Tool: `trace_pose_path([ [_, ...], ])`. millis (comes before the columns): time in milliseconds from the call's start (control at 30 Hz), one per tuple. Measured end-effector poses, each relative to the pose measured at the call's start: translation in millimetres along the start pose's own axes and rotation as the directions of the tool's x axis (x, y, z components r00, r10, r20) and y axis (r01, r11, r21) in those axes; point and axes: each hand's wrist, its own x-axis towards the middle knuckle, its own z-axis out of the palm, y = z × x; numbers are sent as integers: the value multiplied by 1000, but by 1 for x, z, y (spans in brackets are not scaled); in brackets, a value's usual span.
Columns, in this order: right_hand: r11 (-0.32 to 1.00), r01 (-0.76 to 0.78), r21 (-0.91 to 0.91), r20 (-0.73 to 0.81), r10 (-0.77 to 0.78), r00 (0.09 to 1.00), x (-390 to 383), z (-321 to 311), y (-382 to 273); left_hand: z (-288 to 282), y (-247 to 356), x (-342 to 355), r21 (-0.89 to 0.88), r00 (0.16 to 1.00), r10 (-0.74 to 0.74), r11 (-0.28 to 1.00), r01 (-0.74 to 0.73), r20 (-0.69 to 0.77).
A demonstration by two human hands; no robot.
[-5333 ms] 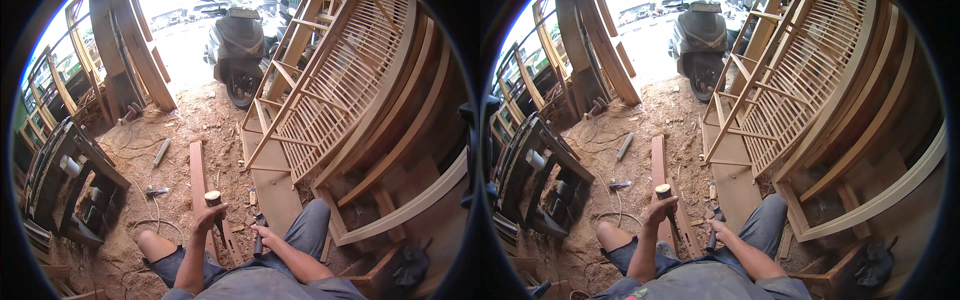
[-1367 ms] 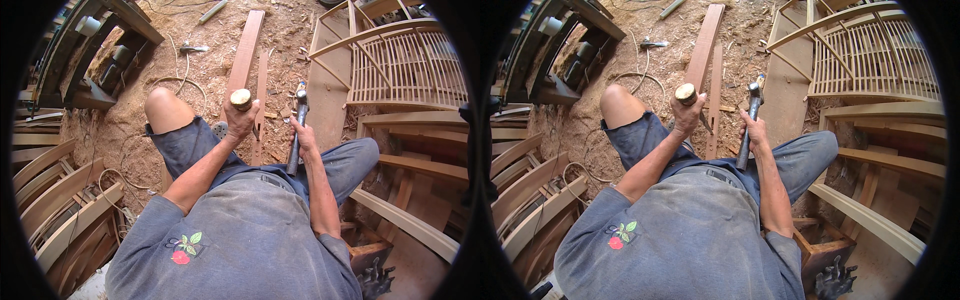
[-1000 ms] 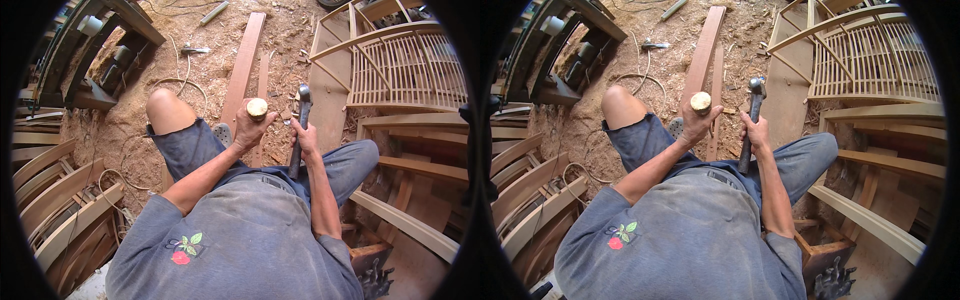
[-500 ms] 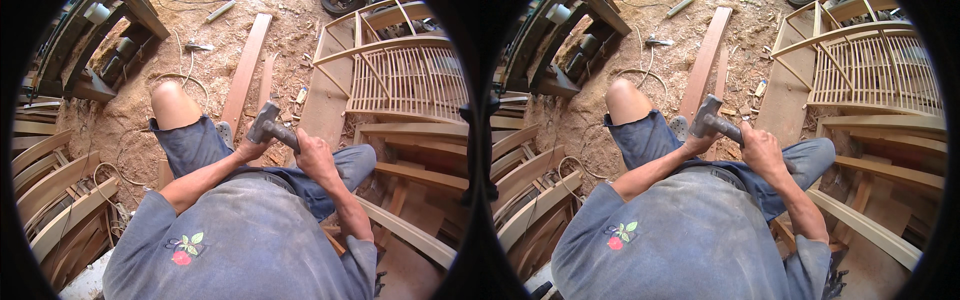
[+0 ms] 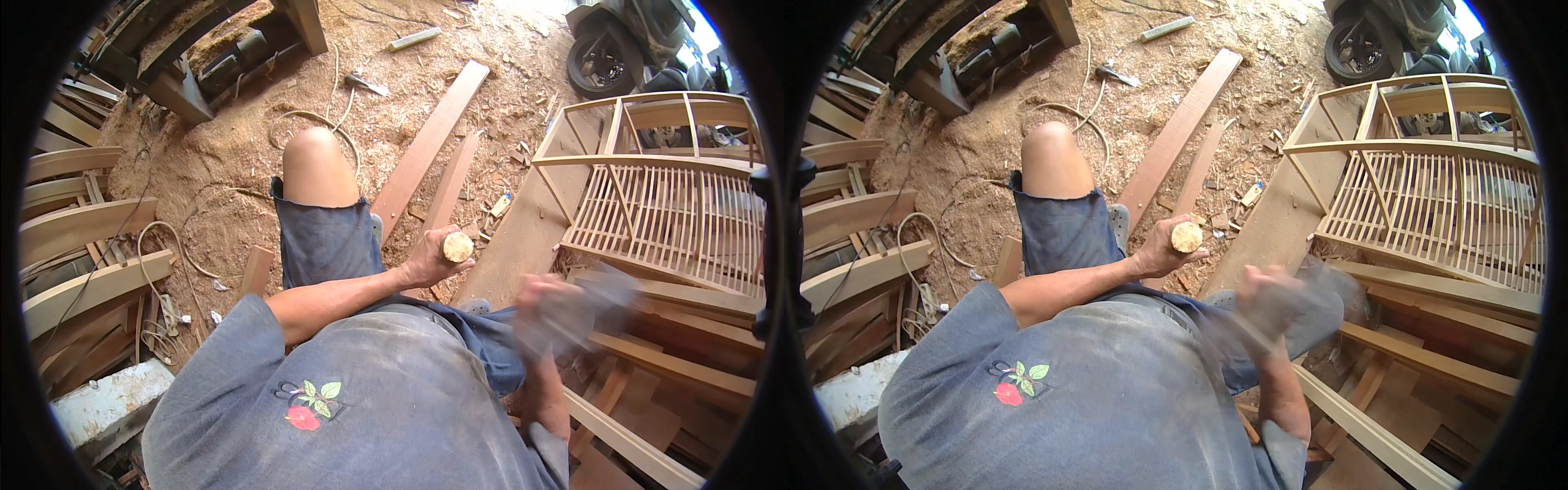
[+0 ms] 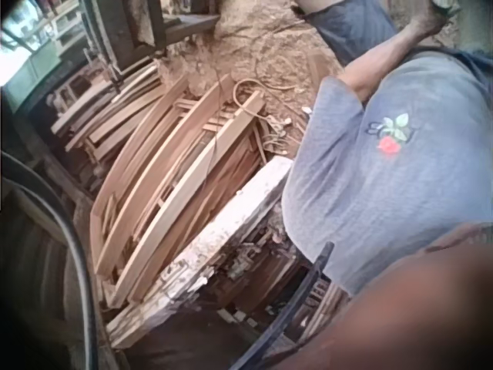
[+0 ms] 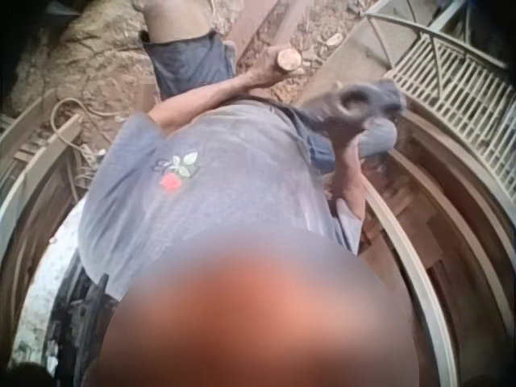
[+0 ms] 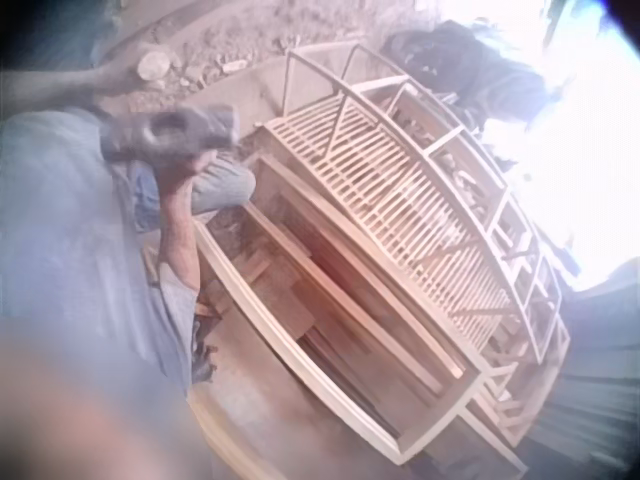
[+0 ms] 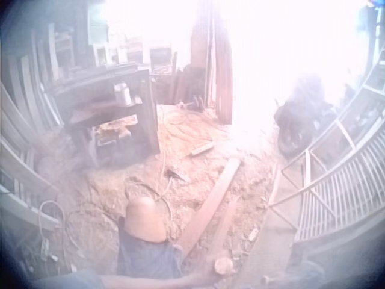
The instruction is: The person sits on the floor and repeatedly strikes a small cylindrical wooden piece with a hammer to shape it. The person holds the wood in one hand and the hammer in the other, striking the wood multiple times throughout the clip.
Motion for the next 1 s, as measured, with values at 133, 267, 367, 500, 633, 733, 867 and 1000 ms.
trace_pose_path([
  [133, 856, -362, -369, 426, 502, 753, -52, 29, 44, -2, -4, 7, 33, 994, -61, 998, 58, 89],
  [267, 584, -771, 254, 433, 645, 630, -56, 41, 82, -2, -9, 31, -72, 984, -163, 983, 168, 73],
  [367, 344, -813, 469, 381, 752, 538, -61, 60, 104, -1, -11, 34, -88, 998, -61, 994, 63, 27],
  [500, 177, -866, 467, 251, 913, 322, -95, 76, 134, -8, 9, 18, -78, 969, 190, 981, -179, 159],
  [633, -163, -824, 542, 339, 940, 36, -123, 78, 161, -20, 69, 33, -18, 989, 136, 991, -135, 60],
  [733, -368, -669, 646, 439, 896, -69, -125, 79, 173, -40, 117, 75, -109, 961, 275, 955, -275, -15],
  [867, -296, -678, 673, 373, 927, -34, -117, 84, 178, -61, 119, 135, -364, 989, 135, 925, -103, 63],
  [1000, -245, -720, 649, 361, 932, 8, -115, 85, 173, -55, 63, 138, -329, 996, -30, 942, 57, 88],
])
